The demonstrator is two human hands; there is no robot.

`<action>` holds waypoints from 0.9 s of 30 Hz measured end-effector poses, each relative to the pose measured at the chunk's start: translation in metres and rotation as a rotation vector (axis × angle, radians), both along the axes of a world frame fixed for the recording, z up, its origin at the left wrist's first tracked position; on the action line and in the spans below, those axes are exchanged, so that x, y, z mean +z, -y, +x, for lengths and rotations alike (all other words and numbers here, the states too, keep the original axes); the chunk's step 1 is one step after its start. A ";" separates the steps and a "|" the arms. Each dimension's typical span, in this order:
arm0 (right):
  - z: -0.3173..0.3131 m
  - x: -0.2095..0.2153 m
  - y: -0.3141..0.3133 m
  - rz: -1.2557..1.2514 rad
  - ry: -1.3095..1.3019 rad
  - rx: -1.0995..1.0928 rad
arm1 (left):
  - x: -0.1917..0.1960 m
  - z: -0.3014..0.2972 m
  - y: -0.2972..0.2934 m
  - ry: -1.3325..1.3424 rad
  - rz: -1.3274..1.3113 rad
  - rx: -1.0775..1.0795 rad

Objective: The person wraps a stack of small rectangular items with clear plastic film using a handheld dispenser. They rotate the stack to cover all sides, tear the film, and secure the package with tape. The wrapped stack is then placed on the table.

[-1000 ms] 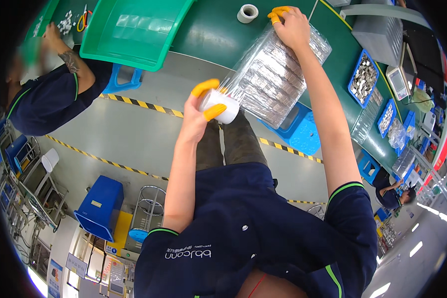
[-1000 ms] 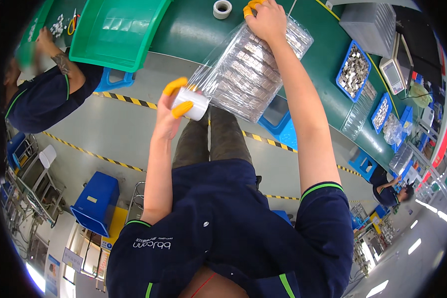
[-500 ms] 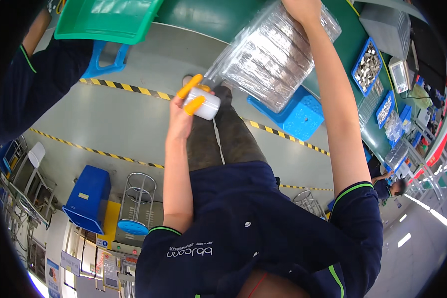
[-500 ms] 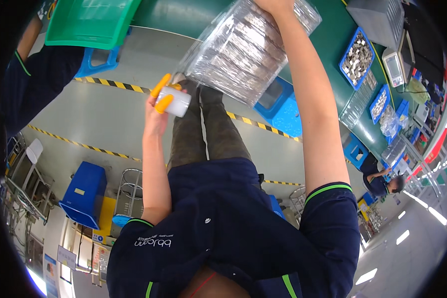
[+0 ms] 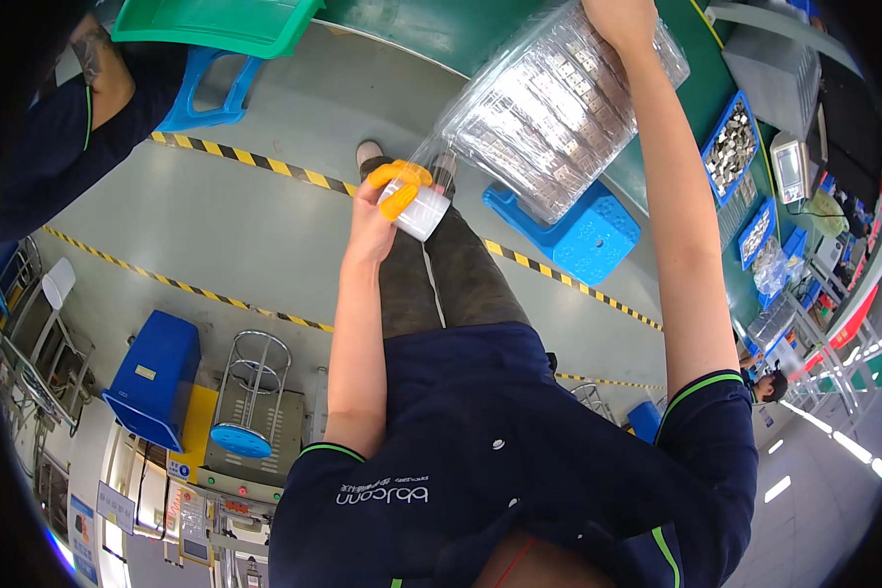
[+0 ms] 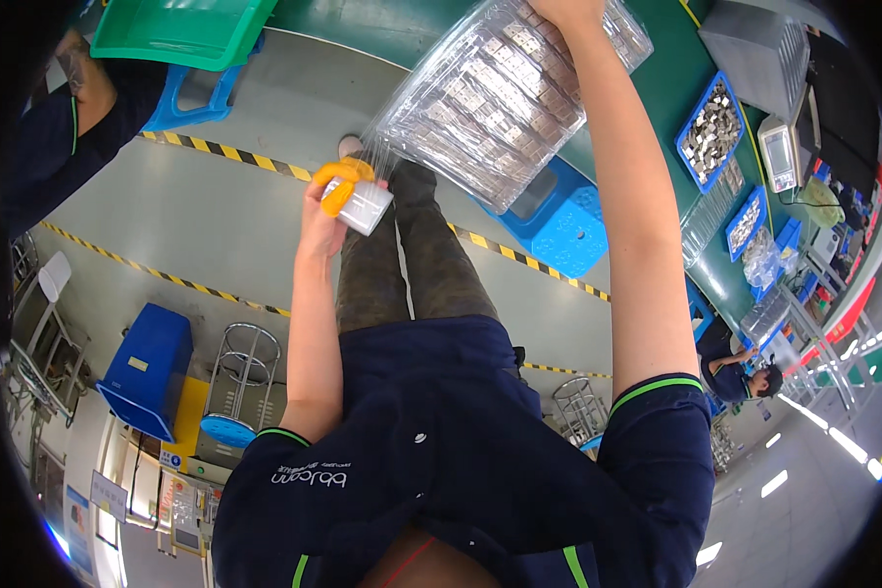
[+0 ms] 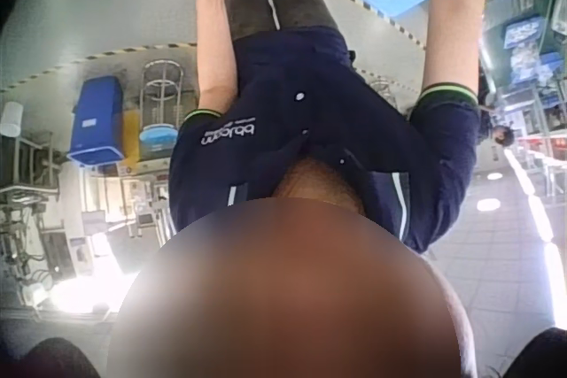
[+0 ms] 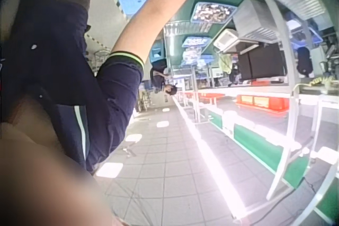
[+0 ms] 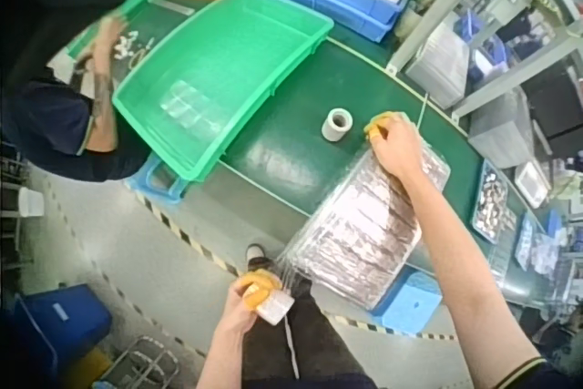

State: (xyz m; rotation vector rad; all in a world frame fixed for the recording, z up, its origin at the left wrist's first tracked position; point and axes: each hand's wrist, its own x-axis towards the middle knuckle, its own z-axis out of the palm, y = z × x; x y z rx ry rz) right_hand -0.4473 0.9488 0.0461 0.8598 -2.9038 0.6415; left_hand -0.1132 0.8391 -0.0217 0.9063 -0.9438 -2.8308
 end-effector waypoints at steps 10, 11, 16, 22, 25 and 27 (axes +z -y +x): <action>0.000 0.000 0.002 -0.003 0.007 -0.003 | 0.003 -0.003 0.008 0.089 -0.174 -0.033; 0.001 0.001 0.002 -0.009 0.004 -0.005 | -0.003 -0.002 0.005 0.090 -0.134 -0.028; -0.001 0.001 -0.001 0.036 -0.088 0.026 | -0.036 -0.010 -0.010 0.169 -0.153 -0.041; 0.049 0.010 -0.005 0.041 -0.242 0.519 | -0.064 -0.034 -0.026 0.201 -0.190 -0.091; 0.125 0.005 0.023 -0.148 -0.035 0.817 | -0.069 -0.046 -0.038 0.161 -0.039 -0.107; 0.140 0.001 0.023 0.134 0.112 0.887 | -0.077 -0.046 -0.039 0.096 -0.005 -0.156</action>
